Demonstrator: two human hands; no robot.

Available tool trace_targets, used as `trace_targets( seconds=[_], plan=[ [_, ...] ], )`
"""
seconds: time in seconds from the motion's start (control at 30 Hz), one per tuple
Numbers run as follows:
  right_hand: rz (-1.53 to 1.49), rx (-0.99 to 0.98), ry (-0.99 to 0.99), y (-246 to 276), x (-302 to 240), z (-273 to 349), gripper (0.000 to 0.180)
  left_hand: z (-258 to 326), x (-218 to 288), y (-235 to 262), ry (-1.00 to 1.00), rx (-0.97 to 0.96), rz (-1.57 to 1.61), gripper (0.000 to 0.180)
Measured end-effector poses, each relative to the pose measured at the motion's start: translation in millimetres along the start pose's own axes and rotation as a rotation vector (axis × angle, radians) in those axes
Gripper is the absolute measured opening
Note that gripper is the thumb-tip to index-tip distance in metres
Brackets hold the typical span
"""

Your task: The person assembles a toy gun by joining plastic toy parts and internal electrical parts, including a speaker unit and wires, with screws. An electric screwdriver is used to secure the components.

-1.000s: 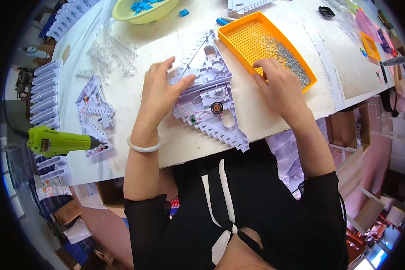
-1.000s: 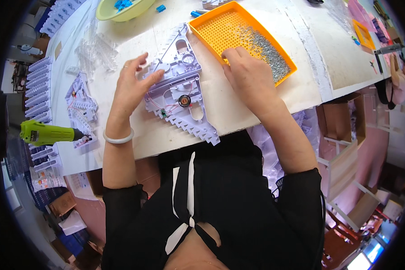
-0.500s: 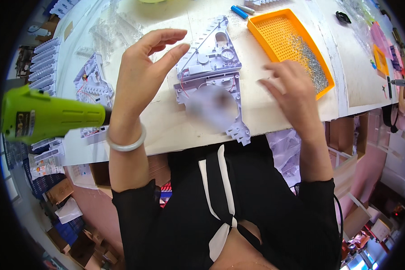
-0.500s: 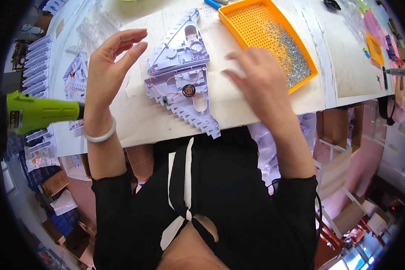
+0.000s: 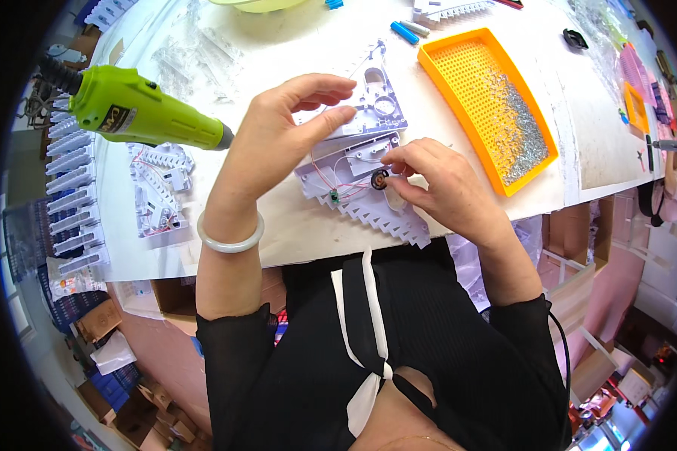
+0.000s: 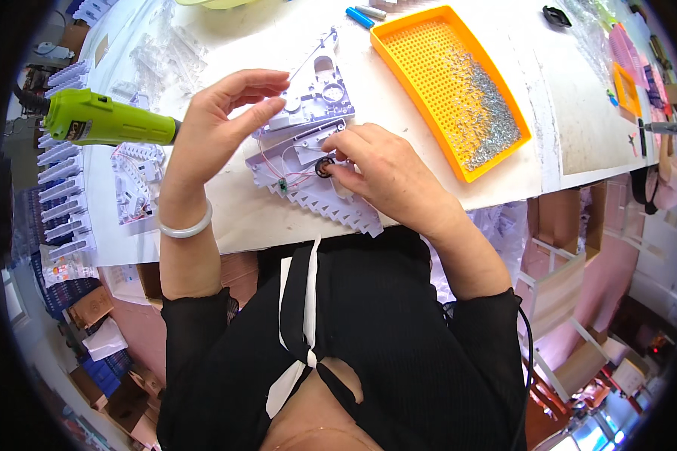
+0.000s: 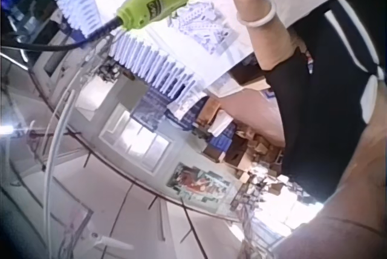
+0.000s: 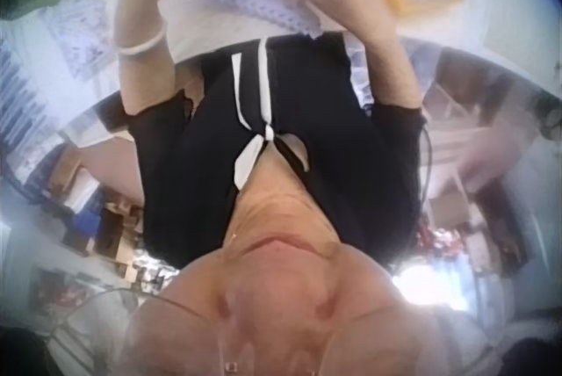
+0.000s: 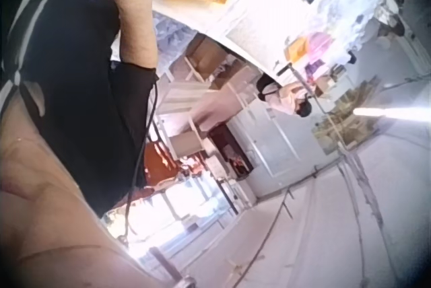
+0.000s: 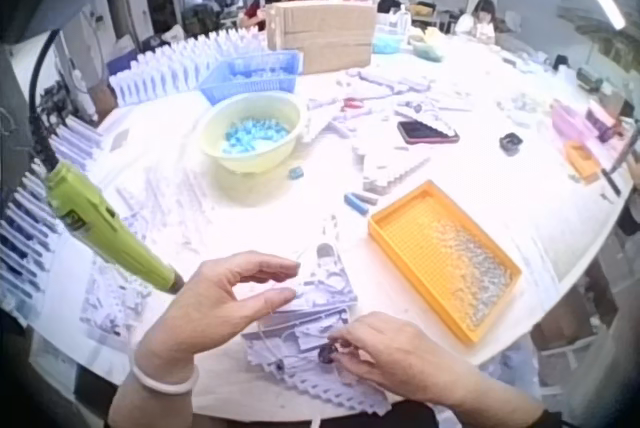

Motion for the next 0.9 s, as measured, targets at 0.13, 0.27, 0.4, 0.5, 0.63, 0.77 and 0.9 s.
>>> trace_targets(
  seconds=[0.13, 0.27, 0.4, 0.5, 0.63, 0.77, 0.9],
  plan=[
    [0.033, 0.007, 0.033, 0, -12, 2, 0.023, 4, 10, -10, -0.082, -0.002, -0.112, 0.027],
    [0.236, 0.043, 0.095, -10, -10, 6, 0.021, 6, 11, -10, -0.066, -0.002, -0.109, 0.027],
    [0.163, 0.022, 0.057, -2, -9, 4, 0.017, 4, 9, -6, 0.028, -0.004, -0.008, 0.023],
    [0.108, 0.031, -0.018, 9, -9, -1, 0.017, 9, 10, -7, -0.058, -0.037, -0.045, 0.019],
    [0.19, -0.022, 0.128, -2, -16, 6, 0.023, 13, 18, -4, -0.058, 0.065, -0.041, 0.015],
    [0.236, -0.057, 0.122, -7, -15, 7, 0.026, 8, 12, 12, 0.04, 0.105, 0.053, 0.021],
    [0.216, 0.036, 0.148, -5, -19, 4, 0.021, 13, 12, 3, 0.019, 0.008, 0.056, 0.02]
  ],
)
Point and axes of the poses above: each hand's wrist, its own z-axis away from the middle knuckle, its own y-axis out of the back of the hand, x = y × z, the point moved 6 cm from there along -z, towards the middle knuckle, and after that the axes turned 10 degrees about x, right-handed, at the moved point
